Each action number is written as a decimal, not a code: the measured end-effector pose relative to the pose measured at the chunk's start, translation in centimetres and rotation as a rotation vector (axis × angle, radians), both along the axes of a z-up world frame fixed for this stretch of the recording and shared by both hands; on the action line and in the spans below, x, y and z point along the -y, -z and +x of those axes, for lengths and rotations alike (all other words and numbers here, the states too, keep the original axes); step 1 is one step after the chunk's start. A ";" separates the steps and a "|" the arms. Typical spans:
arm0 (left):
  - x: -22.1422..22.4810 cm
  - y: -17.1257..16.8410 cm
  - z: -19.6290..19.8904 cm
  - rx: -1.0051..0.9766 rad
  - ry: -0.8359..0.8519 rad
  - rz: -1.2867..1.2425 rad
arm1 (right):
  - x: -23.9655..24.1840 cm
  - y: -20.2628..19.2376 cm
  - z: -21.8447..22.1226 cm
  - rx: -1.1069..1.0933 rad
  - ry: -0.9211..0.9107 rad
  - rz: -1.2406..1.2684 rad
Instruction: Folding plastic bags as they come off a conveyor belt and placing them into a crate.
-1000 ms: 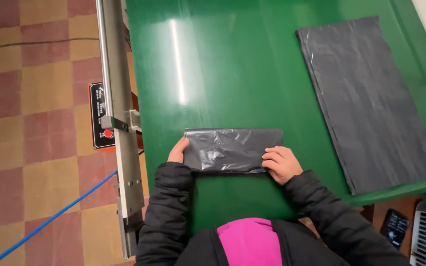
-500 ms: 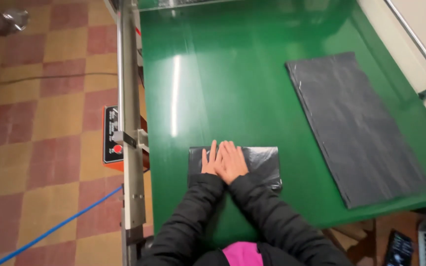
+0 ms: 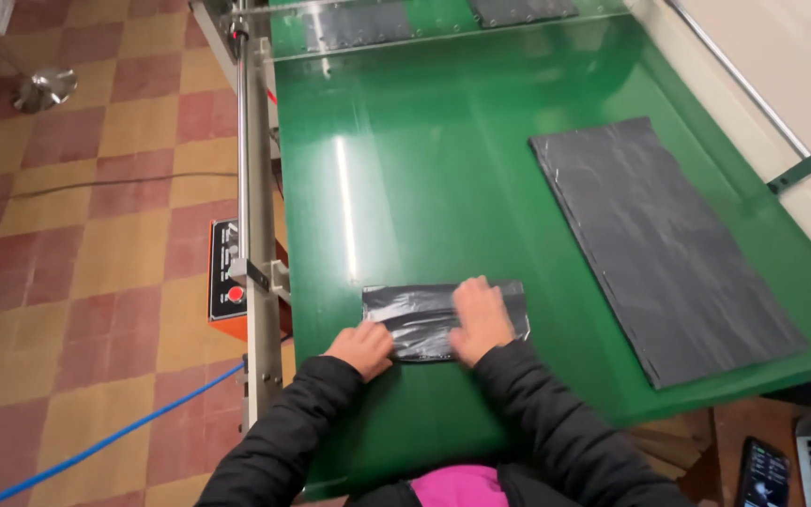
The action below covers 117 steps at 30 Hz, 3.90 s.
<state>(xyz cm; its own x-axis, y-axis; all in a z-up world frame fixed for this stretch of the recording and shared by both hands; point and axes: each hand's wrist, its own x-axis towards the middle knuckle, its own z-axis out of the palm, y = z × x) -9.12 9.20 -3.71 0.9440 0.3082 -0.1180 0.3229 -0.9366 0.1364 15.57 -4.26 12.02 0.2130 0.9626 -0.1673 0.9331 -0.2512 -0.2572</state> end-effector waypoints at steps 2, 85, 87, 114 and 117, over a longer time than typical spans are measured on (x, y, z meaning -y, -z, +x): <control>-0.7 5.8 1.8 0.009 0.080 0.050 | 1.3 7.2 -2.3 -0.068 -0.177 0.233; 5.7 0.1 47.2 0.541 -0.905 -1.673 | -0.7 4.3 49.7 0.161 -0.190 0.494; 6.3 -1.8 45.0 0.709 -1.183 -2.203 | 4.8 0.6 46.5 0.185 -0.253 0.776; 15.8 -4.2 42.7 0.207 -0.343 -0.065 | 12.4 15.4 44.5 0.266 0.192 0.449; 15.6 -8.3 40.1 0.046 -0.331 -0.114 | 12.6 14.1 44.9 0.301 0.326 0.500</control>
